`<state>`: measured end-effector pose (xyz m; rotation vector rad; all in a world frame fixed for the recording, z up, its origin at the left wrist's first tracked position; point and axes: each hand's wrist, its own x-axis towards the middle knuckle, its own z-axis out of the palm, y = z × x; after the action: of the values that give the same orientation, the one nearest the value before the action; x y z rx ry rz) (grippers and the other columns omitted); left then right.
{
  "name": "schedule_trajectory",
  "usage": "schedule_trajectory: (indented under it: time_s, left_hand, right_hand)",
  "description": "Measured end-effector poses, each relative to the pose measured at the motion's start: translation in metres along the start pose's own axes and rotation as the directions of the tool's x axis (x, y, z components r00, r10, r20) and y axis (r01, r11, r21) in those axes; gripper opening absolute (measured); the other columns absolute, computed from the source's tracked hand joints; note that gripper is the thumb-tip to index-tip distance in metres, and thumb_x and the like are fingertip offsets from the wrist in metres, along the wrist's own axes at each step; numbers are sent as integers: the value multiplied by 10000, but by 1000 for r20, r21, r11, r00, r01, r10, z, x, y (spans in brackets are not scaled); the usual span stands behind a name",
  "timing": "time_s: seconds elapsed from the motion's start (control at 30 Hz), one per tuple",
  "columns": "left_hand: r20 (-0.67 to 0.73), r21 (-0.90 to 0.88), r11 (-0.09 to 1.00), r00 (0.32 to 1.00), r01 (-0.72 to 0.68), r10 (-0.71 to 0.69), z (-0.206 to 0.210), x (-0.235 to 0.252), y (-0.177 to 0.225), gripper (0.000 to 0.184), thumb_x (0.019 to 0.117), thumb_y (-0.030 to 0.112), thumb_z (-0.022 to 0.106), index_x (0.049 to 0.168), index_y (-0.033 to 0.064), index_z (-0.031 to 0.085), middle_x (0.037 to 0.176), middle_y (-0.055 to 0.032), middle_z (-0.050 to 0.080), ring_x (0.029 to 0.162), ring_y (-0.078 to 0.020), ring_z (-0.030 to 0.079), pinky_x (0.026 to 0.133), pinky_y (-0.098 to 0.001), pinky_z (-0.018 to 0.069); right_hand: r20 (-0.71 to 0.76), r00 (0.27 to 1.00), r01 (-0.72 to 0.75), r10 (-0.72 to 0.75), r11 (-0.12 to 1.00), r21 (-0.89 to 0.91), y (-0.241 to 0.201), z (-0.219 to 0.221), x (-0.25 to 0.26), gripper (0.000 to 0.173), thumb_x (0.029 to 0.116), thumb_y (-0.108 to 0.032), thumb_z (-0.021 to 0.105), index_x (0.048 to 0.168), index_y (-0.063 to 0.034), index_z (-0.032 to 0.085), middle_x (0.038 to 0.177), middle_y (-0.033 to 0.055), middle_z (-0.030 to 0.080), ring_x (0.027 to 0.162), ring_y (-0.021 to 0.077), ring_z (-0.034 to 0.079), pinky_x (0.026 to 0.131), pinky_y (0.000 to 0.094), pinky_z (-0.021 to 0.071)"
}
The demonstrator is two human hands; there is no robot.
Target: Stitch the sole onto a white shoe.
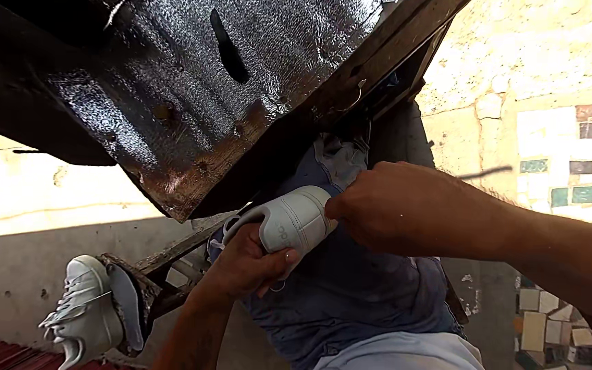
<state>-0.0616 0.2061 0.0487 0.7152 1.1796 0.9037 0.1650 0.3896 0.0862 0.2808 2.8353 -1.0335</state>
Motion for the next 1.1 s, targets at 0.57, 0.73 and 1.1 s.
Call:
schedule_trajectory:
  time_s: [0.57, 0.73, 1.1]
  left_hand:
    - [-461, 376, 914, 824, -155, 329, 49, 10, -12, 150, 862, 87, 764, 1003, 120, 723, 852, 60, 749, 736, -38, 711, 687, -216, 617]
    - [-451, 368, 917, 834, -152, 319, 50, 10, -11, 121, 867, 79, 773, 981, 101, 740, 834, 40, 751, 715, -44, 708, 666, -214, 613]
    - [-431, 350, 926, 853, -142, 294, 46, 8, -15, 118, 866, 85, 785, 979, 78, 754, 833, 9, 753, 719, -60, 709, 683, -233, 615]
  right_hand:
    - [-111, 977, 213, -185, 899, 382, 58, 23, 8, 188, 1001, -163, 605, 1062, -154, 782, 765, -97, 664, 627, -47, 550, 538, 156, 450]
    - [-71, 991, 116, -113, 993, 40, 30, 16, 4, 164, 991, -250, 592, 995, -244, 756, 717, -81, 635, 634, 79, 608, 525, 315, 478]
    - [-5, 1000, 28, -29, 986, -166, -1, 16, 7, 117, 989, -176, 592, 966, -171, 707, 704, 9, 587, 603, 202, 607, 473, 378, 447]
